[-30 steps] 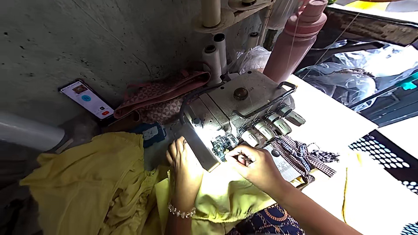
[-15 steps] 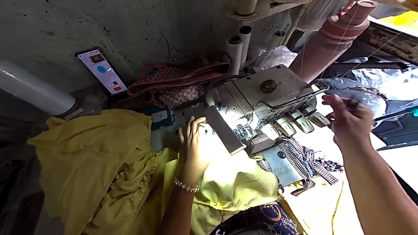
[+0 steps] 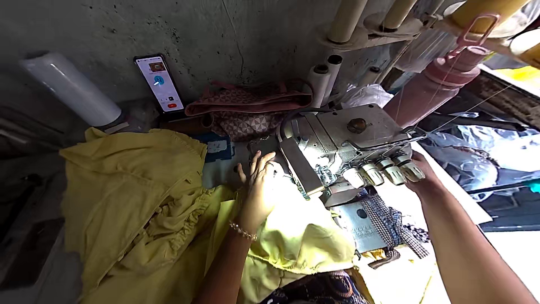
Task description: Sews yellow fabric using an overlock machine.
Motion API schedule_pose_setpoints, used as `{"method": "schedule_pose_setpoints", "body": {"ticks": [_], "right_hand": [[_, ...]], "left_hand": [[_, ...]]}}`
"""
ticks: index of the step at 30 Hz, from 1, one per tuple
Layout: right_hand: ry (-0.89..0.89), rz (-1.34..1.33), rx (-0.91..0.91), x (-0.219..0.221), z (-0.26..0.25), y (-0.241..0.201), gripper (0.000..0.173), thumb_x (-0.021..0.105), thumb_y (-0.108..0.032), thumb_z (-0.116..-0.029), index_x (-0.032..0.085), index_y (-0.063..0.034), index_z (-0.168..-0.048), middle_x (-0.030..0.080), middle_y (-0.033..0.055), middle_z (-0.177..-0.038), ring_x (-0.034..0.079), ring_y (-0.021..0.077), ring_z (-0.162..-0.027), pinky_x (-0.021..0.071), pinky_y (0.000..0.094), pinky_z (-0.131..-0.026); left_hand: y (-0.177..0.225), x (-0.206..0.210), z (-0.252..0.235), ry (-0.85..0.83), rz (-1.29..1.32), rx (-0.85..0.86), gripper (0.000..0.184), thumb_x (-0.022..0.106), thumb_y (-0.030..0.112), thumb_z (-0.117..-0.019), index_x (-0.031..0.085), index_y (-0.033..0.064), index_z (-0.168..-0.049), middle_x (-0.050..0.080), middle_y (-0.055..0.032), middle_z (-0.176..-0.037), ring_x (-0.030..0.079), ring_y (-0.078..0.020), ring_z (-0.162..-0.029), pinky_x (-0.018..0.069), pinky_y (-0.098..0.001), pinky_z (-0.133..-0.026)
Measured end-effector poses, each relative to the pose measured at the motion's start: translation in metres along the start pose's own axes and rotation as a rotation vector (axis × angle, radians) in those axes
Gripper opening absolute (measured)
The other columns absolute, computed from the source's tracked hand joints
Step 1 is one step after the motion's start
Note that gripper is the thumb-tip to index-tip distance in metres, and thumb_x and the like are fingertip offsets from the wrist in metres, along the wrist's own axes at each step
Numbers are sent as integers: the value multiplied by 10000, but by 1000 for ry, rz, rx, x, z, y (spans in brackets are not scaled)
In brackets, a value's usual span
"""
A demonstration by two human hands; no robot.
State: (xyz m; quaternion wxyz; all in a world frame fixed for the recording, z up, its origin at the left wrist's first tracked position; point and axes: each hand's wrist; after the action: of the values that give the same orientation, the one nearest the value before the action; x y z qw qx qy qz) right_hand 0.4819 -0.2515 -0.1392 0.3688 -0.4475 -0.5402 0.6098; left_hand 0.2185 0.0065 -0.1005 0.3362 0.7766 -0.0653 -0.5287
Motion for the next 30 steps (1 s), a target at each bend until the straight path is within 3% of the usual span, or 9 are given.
{"method": "schedule_pose_setpoints", "body": {"ticks": [4,6,10,14,18,21,25,27,30], "right_hand": [[109,-113,53,8,11,15,147,412,-34,-1041,541,-106,-1037,599,-112,-730,537,-53,-554,468,127,-514],[132,-48,22,5,15,17,138,435,-32,-1027,555,-78,-1077,593,-106,-759,525,-64,-548,447,115,-493],[198,67,-317,-7,42,2,309,488,-187,-1071,545,42,-1270,630,-75,-1008,521,-105,-623,424,92,-523],[200,143,-542,27,122,-11,159,510,-183,-1029,618,-67,-1042,645,-167,-889,494,-145,-586,437,67,-545],[-20,195,-793,65,159,-1,216,567,-312,-1059,698,-140,-1063,670,-59,-986,589,-65,-754,491,85,-648],[-160,141,-820,85,174,-10,201,568,-358,-1060,670,-187,-1082,659,-85,-1032,625,-54,-895,518,92,-757],[-268,176,-877,109,180,-11,227,585,-342,-1052,685,-138,-1053,664,-11,-1007,632,-13,-876,529,113,-748],[-265,228,-878,120,179,-10,230,596,-348,-1042,695,-140,-1027,666,10,-951,621,7,-812,514,118,-697],[-292,237,-860,125,182,-8,231,604,-345,-1039,695,-134,-1018,688,16,-985,639,4,-822,520,114,-688]], "left_hand": [[6,10,11,239,-110,18,266,519,56,-915,702,-7,-1098,675,-167,-1263,566,-359,-1298,267,-694,-1076],[6,16,15,332,-97,12,215,515,56,-923,697,1,-1023,703,-170,-1170,619,-354,-1210,347,-661,-991],[14,8,13,287,-208,-104,196,562,30,-894,715,27,-1016,701,-151,-1146,615,-364,-1171,341,-646,-985],[19,-6,-7,51,-370,-177,204,719,94,-850,735,36,-1044,658,-164,-1147,578,-381,-1134,339,-613,-989],[18,-10,5,78,-468,-117,220,694,78,-828,737,37,-1040,674,-160,-1110,608,-392,-1090,398,-604,-904],[14,-5,28,254,-254,-40,219,540,45,-889,692,-6,-1038,702,-171,-1091,644,-373,-1089,382,-644,-923],[21,9,25,293,264,-17,230,538,69,-960,631,-29,-1147,699,-84,-1026,652,-159,-1048,423,-460,-1028],[30,11,26,275,120,-57,352,652,114,-892,669,-105,-1167,730,-204,-1081,669,-309,-1075,410,-517,-1020],[30,15,26,248,-147,37,321,571,238,-944,730,-22,-1042,741,-160,-975,684,-325,-984,431,-526,-907]]}}
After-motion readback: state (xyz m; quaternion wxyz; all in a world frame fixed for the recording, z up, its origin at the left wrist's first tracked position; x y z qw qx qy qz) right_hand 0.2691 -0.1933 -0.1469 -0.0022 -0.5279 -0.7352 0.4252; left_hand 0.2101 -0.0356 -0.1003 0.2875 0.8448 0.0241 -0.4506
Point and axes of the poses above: each hand's wrist, its own z-axis away from the middle knuckle, its own x-axis out of the palm, y = z × x
